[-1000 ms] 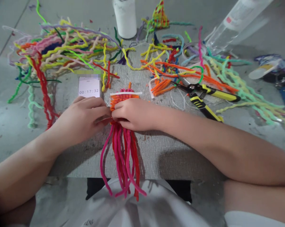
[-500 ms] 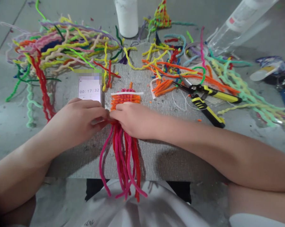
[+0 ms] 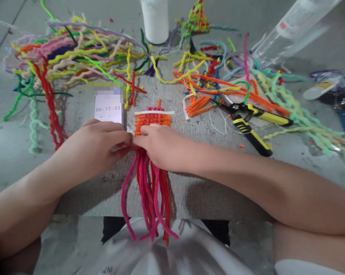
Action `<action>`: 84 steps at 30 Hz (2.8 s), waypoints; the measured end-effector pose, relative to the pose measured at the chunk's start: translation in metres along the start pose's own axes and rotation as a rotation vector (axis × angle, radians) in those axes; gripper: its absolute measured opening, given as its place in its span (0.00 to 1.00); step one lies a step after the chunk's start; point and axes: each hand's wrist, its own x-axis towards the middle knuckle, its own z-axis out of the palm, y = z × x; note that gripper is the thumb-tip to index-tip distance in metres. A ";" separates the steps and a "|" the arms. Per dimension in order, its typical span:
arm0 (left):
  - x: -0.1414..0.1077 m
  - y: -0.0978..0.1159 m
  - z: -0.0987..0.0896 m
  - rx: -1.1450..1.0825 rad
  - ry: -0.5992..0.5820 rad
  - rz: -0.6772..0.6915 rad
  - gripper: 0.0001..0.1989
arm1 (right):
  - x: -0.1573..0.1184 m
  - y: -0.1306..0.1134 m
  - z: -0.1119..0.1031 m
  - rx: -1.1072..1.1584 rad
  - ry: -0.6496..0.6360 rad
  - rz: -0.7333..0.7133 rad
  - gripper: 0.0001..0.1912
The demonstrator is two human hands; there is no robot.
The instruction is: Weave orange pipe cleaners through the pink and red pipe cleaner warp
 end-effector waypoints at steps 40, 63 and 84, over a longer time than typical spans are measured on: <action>0.001 0.001 -0.005 0.160 -0.064 0.077 0.16 | 0.006 0.015 -0.004 -0.008 0.051 -0.027 0.09; 0.000 0.008 0.007 0.162 0.010 0.098 0.12 | -0.011 0.031 -0.039 0.077 0.055 -0.115 0.05; 0.005 0.011 0.006 0.109 -0.029 0.123 0.12 | -0.009 0.036 -0.036 0.028 -0.144 -0.141 0.06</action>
